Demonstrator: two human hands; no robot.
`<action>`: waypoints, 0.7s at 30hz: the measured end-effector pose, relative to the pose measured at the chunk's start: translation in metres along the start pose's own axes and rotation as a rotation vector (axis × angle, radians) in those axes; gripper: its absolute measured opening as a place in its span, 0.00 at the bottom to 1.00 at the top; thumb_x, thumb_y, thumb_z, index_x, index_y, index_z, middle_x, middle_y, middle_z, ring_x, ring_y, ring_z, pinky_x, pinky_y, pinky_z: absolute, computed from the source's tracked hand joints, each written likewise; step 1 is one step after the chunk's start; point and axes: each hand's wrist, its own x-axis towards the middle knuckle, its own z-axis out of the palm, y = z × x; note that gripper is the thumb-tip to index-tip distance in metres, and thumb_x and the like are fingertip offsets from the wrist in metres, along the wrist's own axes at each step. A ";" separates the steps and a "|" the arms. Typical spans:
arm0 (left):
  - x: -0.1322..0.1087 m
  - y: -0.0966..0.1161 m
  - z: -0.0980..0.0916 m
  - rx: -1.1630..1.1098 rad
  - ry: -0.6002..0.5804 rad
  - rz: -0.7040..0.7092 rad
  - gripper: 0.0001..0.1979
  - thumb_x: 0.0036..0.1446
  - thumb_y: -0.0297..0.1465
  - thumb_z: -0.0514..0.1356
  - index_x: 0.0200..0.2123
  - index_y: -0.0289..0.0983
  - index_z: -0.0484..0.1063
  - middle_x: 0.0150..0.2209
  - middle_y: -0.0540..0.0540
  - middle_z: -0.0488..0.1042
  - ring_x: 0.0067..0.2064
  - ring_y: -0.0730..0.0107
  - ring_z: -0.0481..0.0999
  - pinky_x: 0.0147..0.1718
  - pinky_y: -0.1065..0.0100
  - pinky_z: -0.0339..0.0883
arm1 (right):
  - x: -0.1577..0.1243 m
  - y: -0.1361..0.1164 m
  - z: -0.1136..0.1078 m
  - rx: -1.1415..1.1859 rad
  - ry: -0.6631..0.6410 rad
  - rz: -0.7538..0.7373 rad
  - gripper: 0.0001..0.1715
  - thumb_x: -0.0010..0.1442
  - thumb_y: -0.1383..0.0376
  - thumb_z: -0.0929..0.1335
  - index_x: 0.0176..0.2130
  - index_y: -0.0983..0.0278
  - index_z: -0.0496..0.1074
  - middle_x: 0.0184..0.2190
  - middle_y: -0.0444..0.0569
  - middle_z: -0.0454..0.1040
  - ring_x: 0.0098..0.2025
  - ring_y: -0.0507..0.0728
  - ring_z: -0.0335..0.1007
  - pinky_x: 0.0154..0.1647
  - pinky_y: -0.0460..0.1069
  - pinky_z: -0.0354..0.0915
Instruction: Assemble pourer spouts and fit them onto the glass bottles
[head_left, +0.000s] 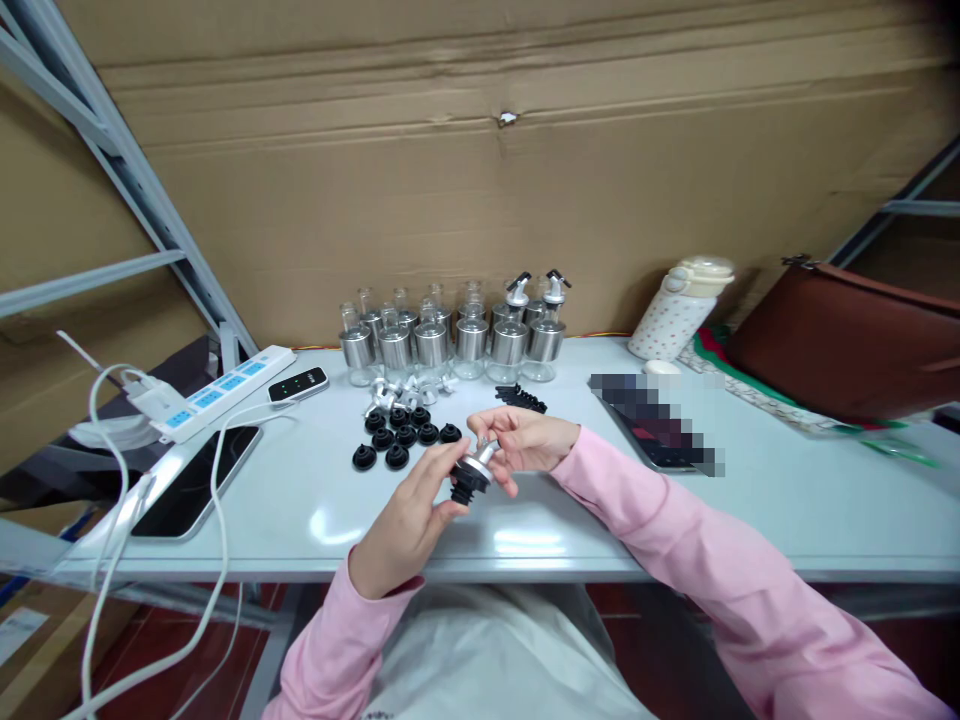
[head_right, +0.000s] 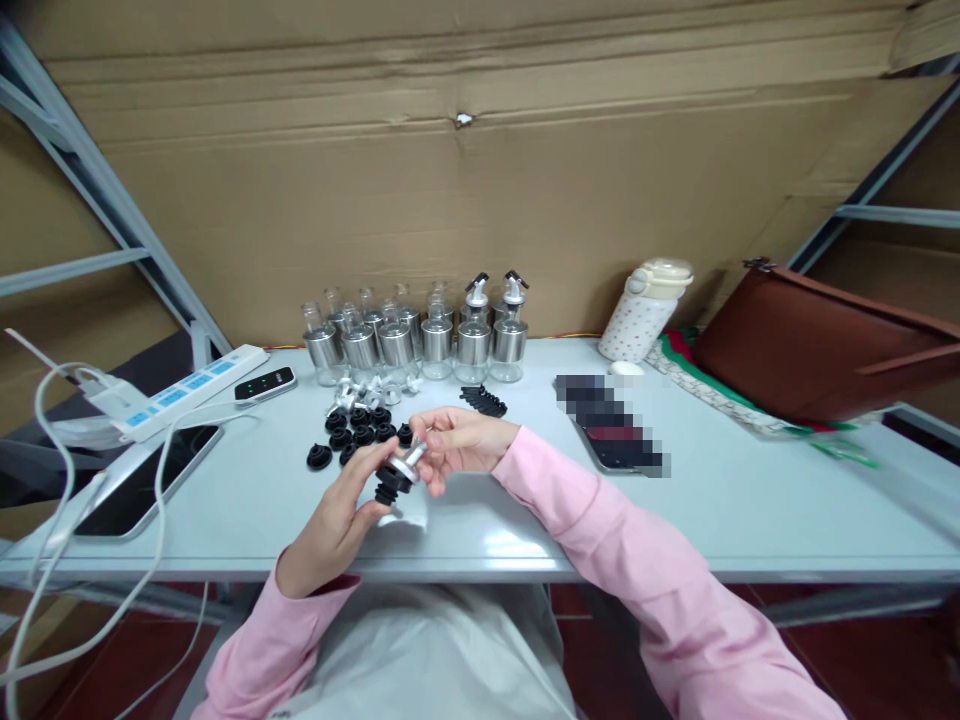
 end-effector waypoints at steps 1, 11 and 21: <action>0.000 0.000 -0.001 0.005 -0.015 0.000 0.23 0.61 0.33 0.48 0.60 0.43 0.48 0.54 0.39 0.61 0.54 0.60 0.63 0.50 0.61 0.61 | 0.000 0.000 0.000 -0.004 -0.006 0.004 0.19 0.49 0.60 0.72 0.31 0.67 0.59 0.24 0.48 0.75 0.25 0.52 0.74 0.24 0.45 0.71; 0.002 0.001 -0.001 0.012 -0.030 0.004 0.15 0.61 0.33 0.48 0.51 0.41 0.57 0.46 0.40 0.66 0.46 0.63 0.67 0.44 0.63 0.62 | 0.002 0.002 0.003 -0.006 -0.054 0.032 0.17 0.51 0.62 0.71 0.32 0.68 0.60 0.25 0.49 0.76 0.25 0.53 0.75 0.24 0.45 0.71; 0.005 -0.001 -0.003 0.108 0.041 -0.044 0.15 0.61 0.30 0.49 0.52 0.41 0.59 0.49 0.42 0.67 0.49 0.64 0.66 0.46 0.63 0.60 | 0.003 -0.002 0.004 -0.065 0.081 -0.046 0.18 0.48 0.63 0.73 0.32 0.67 0.61 0.25 0.48 0.76 0.26 0.52 0.75 0.26 0.46 0.71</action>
